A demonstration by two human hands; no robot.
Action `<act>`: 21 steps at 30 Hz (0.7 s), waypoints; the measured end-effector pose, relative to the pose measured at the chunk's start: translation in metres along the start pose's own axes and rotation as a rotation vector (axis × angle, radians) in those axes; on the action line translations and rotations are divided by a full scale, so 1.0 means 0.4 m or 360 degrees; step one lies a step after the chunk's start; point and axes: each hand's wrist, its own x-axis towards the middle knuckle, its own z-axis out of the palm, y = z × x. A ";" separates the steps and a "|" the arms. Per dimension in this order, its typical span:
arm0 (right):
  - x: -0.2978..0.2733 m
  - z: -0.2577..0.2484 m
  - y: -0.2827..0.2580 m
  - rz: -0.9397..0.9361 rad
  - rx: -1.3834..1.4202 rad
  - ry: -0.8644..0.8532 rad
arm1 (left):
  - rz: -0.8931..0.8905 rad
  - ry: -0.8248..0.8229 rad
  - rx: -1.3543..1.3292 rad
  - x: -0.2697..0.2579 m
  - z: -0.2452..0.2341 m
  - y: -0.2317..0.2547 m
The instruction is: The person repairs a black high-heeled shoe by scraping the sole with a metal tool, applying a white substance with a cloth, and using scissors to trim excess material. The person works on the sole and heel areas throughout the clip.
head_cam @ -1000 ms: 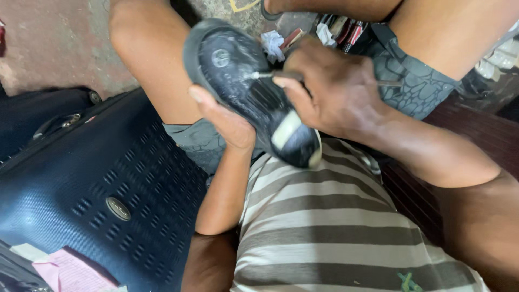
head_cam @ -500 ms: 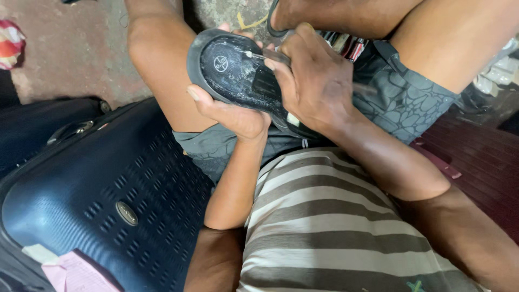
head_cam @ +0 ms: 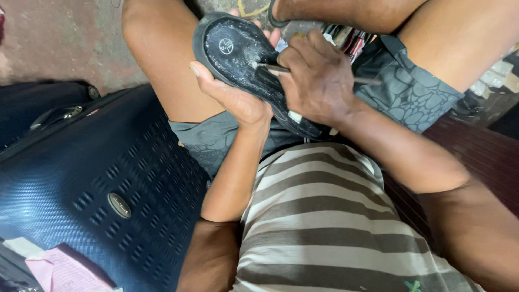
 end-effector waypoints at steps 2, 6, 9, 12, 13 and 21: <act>-0.003 -0.004 0.002 0.0015 -0.0018 -0.0018 | 0.0021 -0.0112 0.0022 -0.001 -0.003 -0.004; 0.006 -0.025 0.005 0.0040 -0.0073 -0.0067 | 0.0008 -0.0132 0.0047 0.000 -0.006 -0.006; 0.023 -0.030 0.012 -0.0070 -0.0020 -0.0011 | 0.0031 -0.0190 0.0017 0.002 -0.007 -0.005; 0.006 -0.034 0.007 -0.0092 -0.0045 0.0050 | 0.0098 -0.0103 0.0070 -0.001 -0.010 -0.017; 0.010 -0.034 0.009 -0.0108 -0.0075 0.0074 | 0.0060 -0.0108 0.0094 0.002 -0.009 -0.016; 0.060 -0.121 0.111 0.0774 0.0178 -0.0390 | -0.0198 -0.0311 0.0129 0.134 -0.004 0.045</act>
